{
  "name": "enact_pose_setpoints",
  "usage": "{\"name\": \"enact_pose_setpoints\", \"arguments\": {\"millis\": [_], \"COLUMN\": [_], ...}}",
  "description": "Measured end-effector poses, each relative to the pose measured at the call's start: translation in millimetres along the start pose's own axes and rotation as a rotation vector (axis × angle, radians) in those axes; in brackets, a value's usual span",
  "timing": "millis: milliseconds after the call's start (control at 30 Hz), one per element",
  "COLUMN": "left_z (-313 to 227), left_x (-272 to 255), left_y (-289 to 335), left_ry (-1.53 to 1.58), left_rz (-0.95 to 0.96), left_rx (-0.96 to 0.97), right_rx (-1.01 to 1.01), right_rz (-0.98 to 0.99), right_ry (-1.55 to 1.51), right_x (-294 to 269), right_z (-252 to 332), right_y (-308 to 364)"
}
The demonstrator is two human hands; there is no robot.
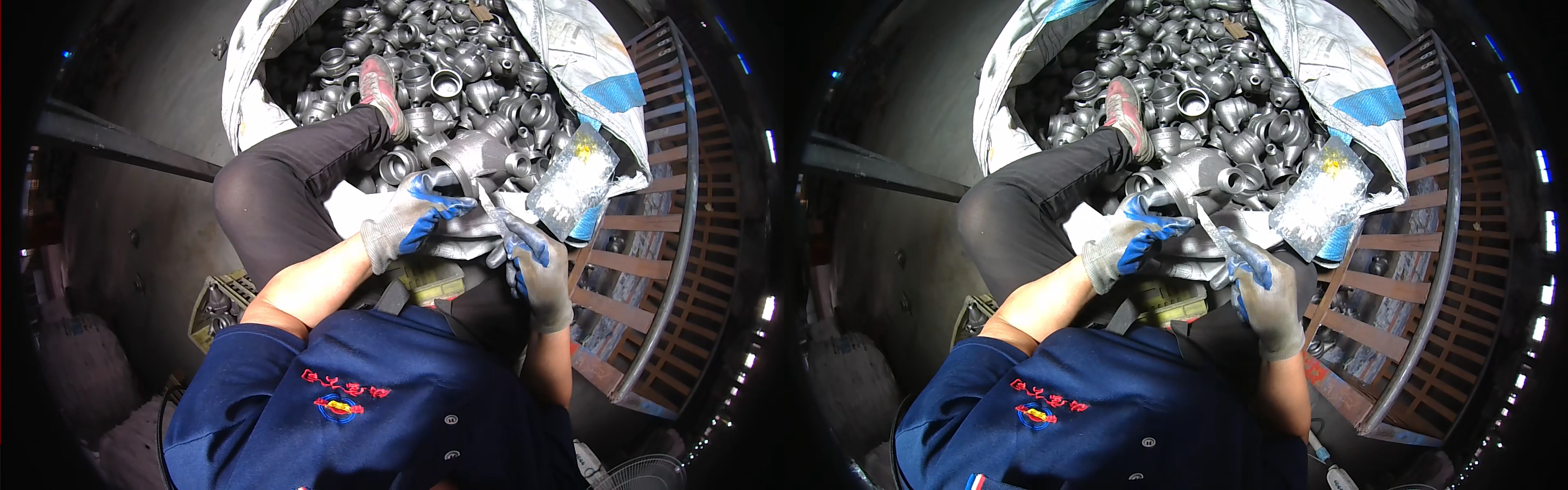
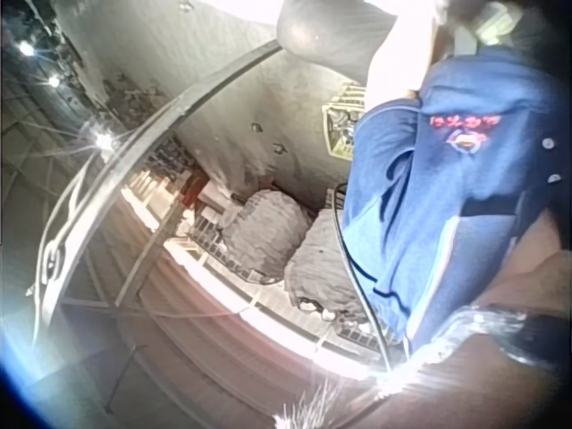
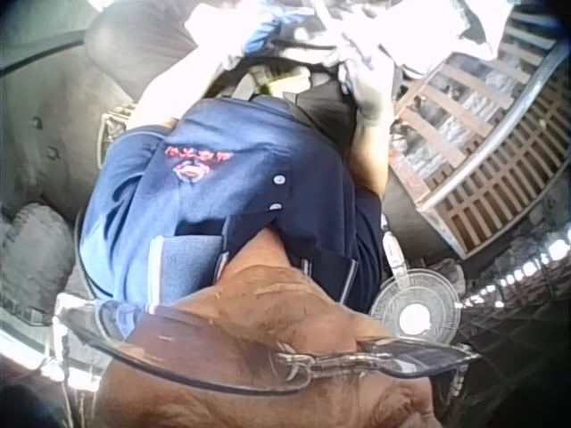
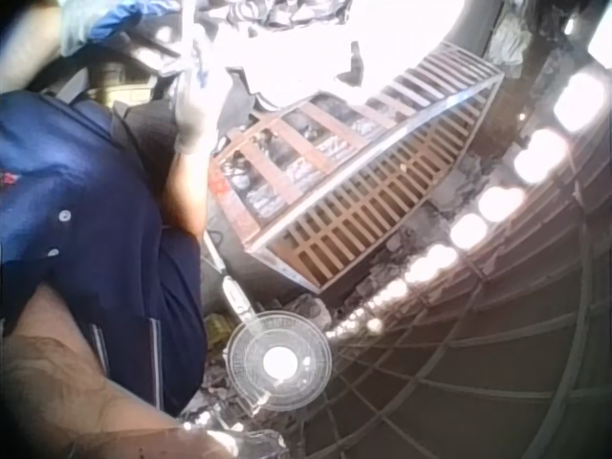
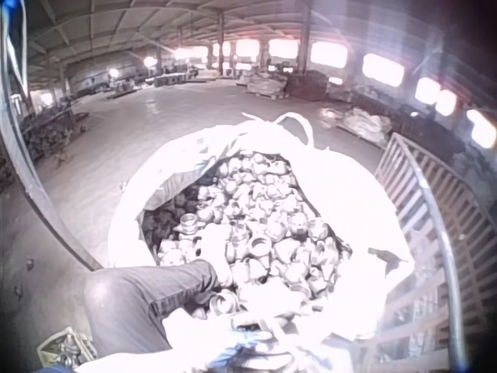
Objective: Inspecting and cleaning burrs from metal castings using a hand file.
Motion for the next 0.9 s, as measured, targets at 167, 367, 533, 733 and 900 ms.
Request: {"name": "enact_pose_setpoints", "arguments": {"millis": [167,367,533,733,900], "left_z": [3,10,1,-1,13], "left_x": [-2,-12,2,1,-7], "left_y": [-2,0,1,-2,-3], "left_ry": [-0.15,-0.398,-0.165,-0.452,-0.322], "left_rz": [-0.056,0.067,-0.043,0.071,-0.045], "left_rx": [-0.078,0.321,0.02,0.296,-0.02], "right_rx": [-0.344,-0.471,-0.577,-0.398,-0.482], "right_rz": [-0.121,-0.149,-0.243,-0.155,-0.158], "right_ry": [0.447,0.711,0.724,0.683,0.643], "right_x": [4,7,2,-2,-2], "right_z": [20,33,30,27,22], "right_y": [2,3,1,2,2]}}
Point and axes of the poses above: each hand's wrist, its own y-axis away from the middle knuckle, its own x-axis out of the palm, z = x × y, the point moved 4 cm from there along -y, towards the middle knuckle
